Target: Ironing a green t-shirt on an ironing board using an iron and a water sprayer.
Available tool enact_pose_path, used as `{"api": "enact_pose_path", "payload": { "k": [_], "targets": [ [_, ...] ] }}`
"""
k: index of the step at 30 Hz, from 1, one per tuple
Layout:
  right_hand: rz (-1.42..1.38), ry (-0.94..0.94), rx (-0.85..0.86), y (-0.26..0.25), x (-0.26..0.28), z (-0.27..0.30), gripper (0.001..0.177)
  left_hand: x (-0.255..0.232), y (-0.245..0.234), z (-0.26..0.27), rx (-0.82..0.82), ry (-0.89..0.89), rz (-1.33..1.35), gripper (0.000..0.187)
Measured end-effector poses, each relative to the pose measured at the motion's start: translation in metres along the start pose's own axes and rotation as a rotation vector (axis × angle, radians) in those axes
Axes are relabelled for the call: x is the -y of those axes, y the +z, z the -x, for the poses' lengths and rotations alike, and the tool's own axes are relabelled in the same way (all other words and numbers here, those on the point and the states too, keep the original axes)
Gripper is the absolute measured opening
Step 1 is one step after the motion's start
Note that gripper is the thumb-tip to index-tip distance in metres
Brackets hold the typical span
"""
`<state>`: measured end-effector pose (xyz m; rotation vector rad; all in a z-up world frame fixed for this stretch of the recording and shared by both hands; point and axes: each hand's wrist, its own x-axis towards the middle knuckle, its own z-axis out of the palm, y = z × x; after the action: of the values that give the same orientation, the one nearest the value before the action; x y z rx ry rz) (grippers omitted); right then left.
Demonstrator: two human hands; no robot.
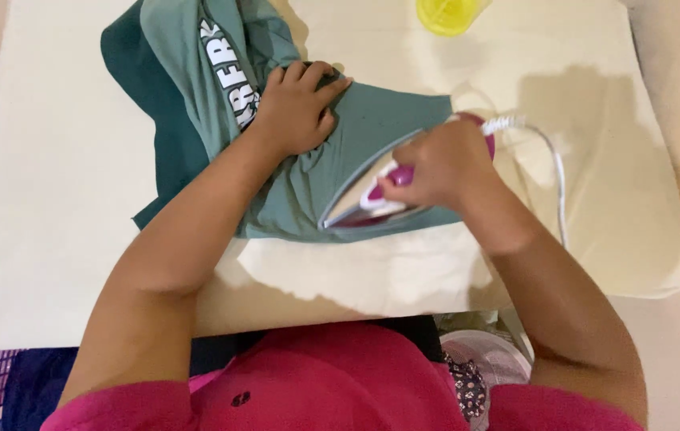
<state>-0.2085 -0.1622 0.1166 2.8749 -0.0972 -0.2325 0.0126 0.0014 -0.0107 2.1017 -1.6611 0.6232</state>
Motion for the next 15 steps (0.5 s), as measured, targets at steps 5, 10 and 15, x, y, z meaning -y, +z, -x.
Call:
{"api": "enact_pose_path", "payload": {
  "k": [5, 10, 15],
  "targets": [
    [-0.169, -0.333, -0.436, 0.018, 0.007, 0.038, 0.042, 0.001, -0.002, 0.001, -0.02, 0.018, -0.033, 0.052],
    [-0.084, -0.141, -0.505, 0.02, 0.003, 0.045, 0.038, 0.0, 0.001, 0.001, 0.001, -0.004, -0.005, 0.054],
    [0.072, 0.365, -0.528, 0.029, -0.01, 0.024, 0.035, 0.002, 0.002, 0.003, 0.009, -0.009, -0.013, 0.052]
  ]
}}
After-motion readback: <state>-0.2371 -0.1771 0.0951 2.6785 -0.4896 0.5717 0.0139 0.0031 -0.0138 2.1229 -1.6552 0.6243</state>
